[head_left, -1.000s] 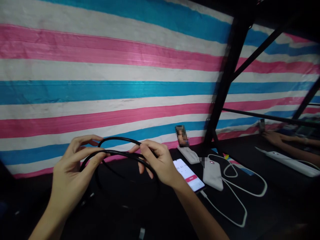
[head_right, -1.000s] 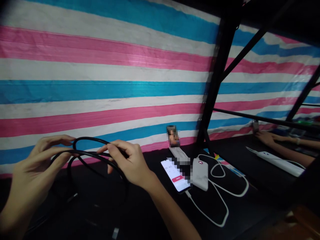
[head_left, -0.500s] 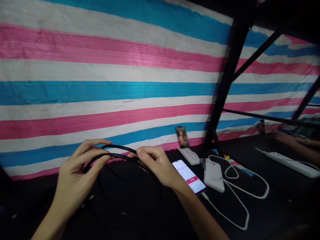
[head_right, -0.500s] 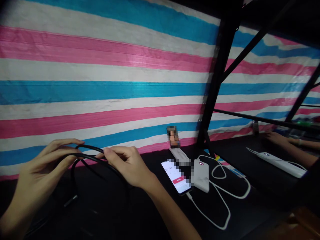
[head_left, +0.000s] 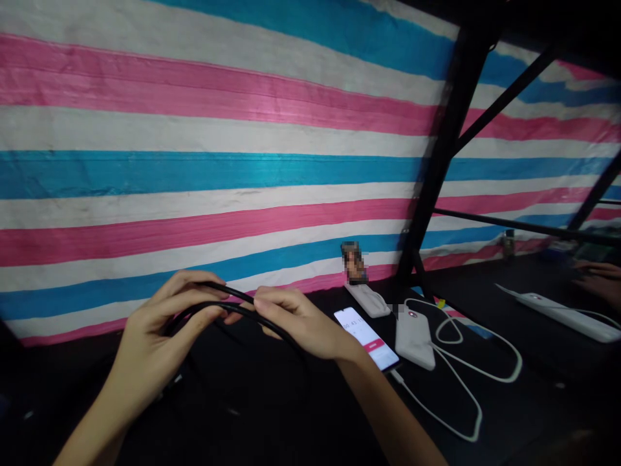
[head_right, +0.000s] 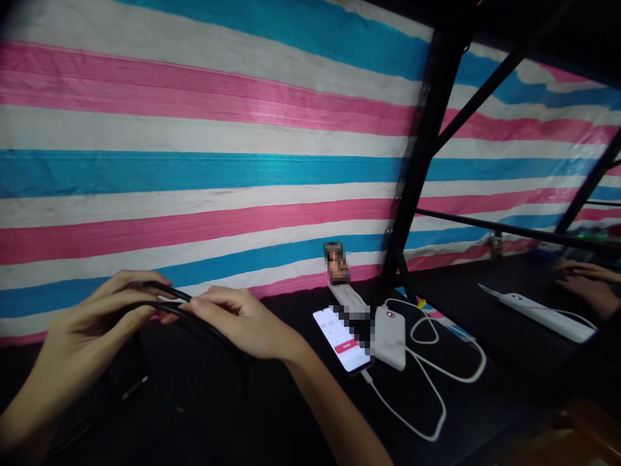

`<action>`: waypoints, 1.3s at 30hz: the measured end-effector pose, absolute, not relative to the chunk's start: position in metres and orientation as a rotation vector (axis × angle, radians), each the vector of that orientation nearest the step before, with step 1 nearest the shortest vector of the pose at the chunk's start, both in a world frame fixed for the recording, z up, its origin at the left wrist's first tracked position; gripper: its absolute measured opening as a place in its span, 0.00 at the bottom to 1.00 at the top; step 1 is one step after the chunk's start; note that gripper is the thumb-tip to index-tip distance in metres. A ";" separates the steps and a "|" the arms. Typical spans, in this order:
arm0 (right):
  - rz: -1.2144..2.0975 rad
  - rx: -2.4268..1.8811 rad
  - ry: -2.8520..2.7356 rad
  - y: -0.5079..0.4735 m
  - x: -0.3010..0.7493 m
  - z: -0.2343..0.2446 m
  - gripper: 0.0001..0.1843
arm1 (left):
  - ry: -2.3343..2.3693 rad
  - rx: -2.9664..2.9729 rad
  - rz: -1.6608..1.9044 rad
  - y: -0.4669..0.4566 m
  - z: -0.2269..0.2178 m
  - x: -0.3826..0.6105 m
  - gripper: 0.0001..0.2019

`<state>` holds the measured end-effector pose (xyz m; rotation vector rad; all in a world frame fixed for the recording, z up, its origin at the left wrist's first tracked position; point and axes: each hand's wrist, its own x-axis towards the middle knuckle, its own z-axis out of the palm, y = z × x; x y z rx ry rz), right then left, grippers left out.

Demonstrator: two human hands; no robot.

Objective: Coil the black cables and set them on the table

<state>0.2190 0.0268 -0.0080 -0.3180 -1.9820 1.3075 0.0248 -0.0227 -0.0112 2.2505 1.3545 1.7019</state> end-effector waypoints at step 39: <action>1.276 -0.405 -1.541 0.066 0.225 -0.014 0.13 | 1.302 2.050 2.130 -0.016 -0.010 0.004 0.05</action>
